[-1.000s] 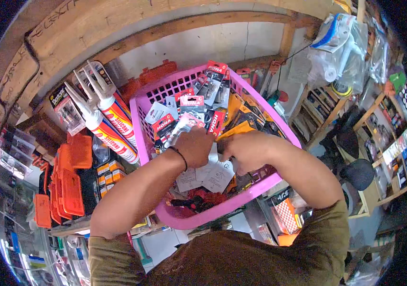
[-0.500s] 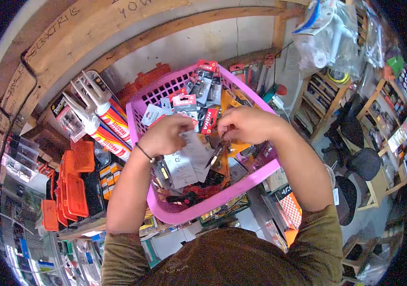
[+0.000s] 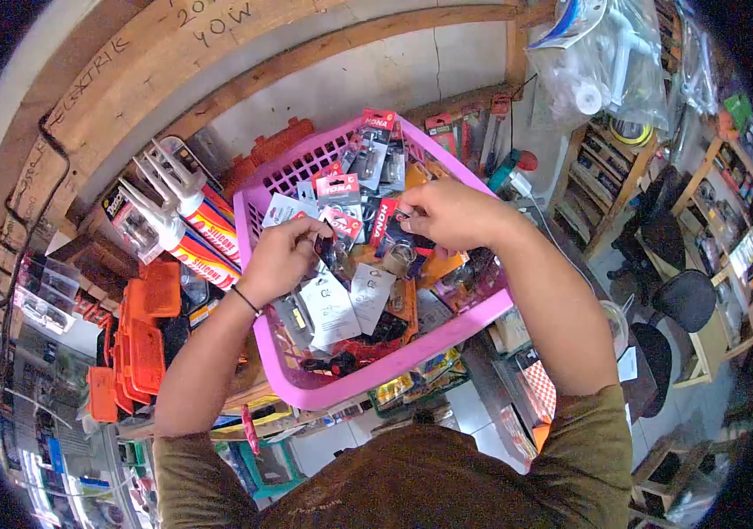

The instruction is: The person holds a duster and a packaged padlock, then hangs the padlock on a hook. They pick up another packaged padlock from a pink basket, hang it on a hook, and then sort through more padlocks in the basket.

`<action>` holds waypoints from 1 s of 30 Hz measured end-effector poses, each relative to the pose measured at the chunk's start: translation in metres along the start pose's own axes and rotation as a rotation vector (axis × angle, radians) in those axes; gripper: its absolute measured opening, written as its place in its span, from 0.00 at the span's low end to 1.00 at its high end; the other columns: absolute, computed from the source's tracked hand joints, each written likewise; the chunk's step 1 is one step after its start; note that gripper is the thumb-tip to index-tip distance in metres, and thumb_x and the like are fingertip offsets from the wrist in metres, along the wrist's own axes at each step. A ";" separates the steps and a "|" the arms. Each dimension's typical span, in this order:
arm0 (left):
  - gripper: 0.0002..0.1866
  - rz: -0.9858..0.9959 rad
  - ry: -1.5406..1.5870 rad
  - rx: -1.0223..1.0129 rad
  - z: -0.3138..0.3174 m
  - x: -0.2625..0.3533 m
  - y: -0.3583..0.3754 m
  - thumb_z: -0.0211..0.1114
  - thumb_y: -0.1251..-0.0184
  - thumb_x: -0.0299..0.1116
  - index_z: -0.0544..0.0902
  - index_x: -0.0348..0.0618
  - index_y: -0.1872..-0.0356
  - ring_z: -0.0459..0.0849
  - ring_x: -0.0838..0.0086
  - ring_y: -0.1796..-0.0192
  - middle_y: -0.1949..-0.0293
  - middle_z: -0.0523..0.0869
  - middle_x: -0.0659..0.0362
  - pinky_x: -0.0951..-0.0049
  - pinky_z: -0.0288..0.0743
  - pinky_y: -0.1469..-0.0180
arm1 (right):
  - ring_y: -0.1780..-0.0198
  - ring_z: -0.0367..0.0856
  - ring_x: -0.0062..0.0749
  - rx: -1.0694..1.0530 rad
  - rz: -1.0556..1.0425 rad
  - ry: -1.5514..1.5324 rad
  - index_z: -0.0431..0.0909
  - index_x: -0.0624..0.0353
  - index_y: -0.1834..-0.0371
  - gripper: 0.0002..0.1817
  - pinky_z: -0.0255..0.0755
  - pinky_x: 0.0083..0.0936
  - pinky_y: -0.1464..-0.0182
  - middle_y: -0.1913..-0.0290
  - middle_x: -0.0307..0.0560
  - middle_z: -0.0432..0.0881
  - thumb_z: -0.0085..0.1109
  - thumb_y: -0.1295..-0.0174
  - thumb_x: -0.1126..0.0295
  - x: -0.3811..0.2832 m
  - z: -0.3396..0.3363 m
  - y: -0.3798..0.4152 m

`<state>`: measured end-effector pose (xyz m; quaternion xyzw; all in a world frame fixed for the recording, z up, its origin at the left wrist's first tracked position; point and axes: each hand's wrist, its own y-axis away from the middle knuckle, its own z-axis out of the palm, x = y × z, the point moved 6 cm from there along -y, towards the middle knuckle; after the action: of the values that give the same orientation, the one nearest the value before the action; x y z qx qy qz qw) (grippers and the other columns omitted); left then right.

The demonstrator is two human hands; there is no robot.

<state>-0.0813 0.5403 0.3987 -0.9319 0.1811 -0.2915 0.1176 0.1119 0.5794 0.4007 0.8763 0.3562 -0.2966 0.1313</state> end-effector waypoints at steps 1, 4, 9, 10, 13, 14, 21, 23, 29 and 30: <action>0.12 -0.177 0.070 -0.083 -0.001 0.002 0.001 0.51 0.45 0.20 0.79 0.39 0.61 0.78 0.73 0.65 0.69 0.80 0.56 0.75 0.71 0.60 | 0.82 0.79 0.27 0.006 0.024 -0.040 0.71 0.61 0.67 0.08 0.69 0.25 0.79 0.80 0.41 0.75 0.51 0.38 0.67 0.001 0.000 0.000; 0.16 -0.310 0.121 -0.158 0.001 -0.006 0.006 0.50 0.45 0.23 0.79 0.39 0.55 0.78 0.78 0.63 0.66 0.82 0.60 0.75 0.72 0.57 | 0.83 0.78 0.26 0.014 0.060 -0.123 0.71 0.61 0.69 0.08 0.69 0.24 0.80 0.80 0.41 0.75 0.51 0.39 0.67 0.002 0.000 -0.001; 0.17 -0.185 0.076 -0.177 -0.003 0.013 -0.002 0.55 0.46 0.28 0.77 0.40 0.53 0.76 0.80 0.70 0.71 0.80 0.59 0.77 0.71 0.64 | 0.76 0.77 0.30 0.195 -0.088 -0.075 0.73 0.62 0.69 0.07 0.70 0.27 0.72 0.77 0.44 0.75 0.54 0.41 0.69 0.001 -0.011 -0.004; 0.18 -0.115 -0.038 -0.213 -0.002 0.017 -0.004 0.55 0.46 0.28 0.78 0.43 0.52 0.77 0.78 0.66 0.69 0.81 0.59 0.76 0.72 0.60 | 0.71 0.78 0.32 0.275 -0.206 -0.013 0.73 0.63 0.69 0.06 0.70 0.28 0.67 0.75 0.45 0.75 0.55 0.42 0.70 -0.003 -0.014 -0.004; 0.21 0.090 -0.021 -0.267 0.001 0.027 -0.004 0.58 0.48 0.27 0.75 0.47 0.49 0.78 0.78 0.68 0.70 0.81 0.58 0.76 0.73 0.61 | 0.63 0.76 0.36 0.239 -0.276 -0.027 0.76 0.62 0.68 0.05 0.69 0.29 0.59 0.70 0.46 0.76 0.58 0.46 0.72 -0.005 -0.012 -0.003; 0.21 0.089 -0.024 -0.263 0.002 0.026 -0.002 0.58 0.48 0.27 0.75 0.47 0.49 0.78 0.78 0.68 0.70 0.81 0.58 0.76 0.73 0.61 | 0.63 0.76 0.36 0.239 -0.281 -0.025 0.76 0.62 0.68 0.05 0.69 0.29 0.59 0.70 0.46 0.76 0.58 0.46 0.72 -0.005 -0.011 -0.004; 0.14 -0.156 0.096 -0.089 0.007 0.017 0.002 0.61 0.49 0.19 0.74 0.38 0.59 0.81 0.77 0.66 0.66 0.82 0.56 0.77 0.74 0.63 | 0.57 0.75 0.46 0.061 -0.399 0.049 0.79 0.58 0.70 0.06 0.68 0.33 0.53 0.64 0.52 0.76 0.61 0.53 0.72 -0.020 0.014 -0.006; 0.13 -0.070 0.138 -0.002 0.006 0.011 -0.002 0.60 0.48 0.18 0.74 0.37 0.59 0.81 0.78 0.66 0.67 0.82 0.56 0.78 0.74 0.64 | 0.58 0.75 0.46 0.093 -0.400 0.044 0.78 0.58 0.70 0.06 0.68 0.33 0.54 0.65 0.52 0.76 0.61 0.52 0.72 -0.021 0.012 -0.007; 0.16 -0.060 0.441 -0.091 0.020 0.006 -0.021 0.54 0.45 0.14 0.72 0.38 0.54 0.79 0.78 0.62 0.64 0.81 0.56 0.80 0.73 0.64 | 0.64 0.77 0.47 0.235 -0.263 0.038 0.76 0.60 0.72 0.05 0.70 0.36 0.61 0.71 0.53 0.77 0.59 0.49 0.72 -0.019 0.013 -0.015; 0.16 -0.060 0.443 -0.095 0.027 0.000 -0.019 0.54 0.45 0.14 0.72 0.38 0.54 0.79 0.78 0.62 0.64 0.81 0.56 0.80 0.73 0.64 | 0.66 0.78 0.48 0.233 -0.201 0.037 0.75 0.60 0.72 0.05 0.70 0.37 0.63 0.72 0.53 0.78 0.59 0.49 0.72 -0.016 0.016 -0.018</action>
<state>-0.0601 0.5609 0.3833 -0.8547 0.1881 -0.4833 0.0221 0.0832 0.5768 0.3980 0.8509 0.4077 -0.3311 -0.0081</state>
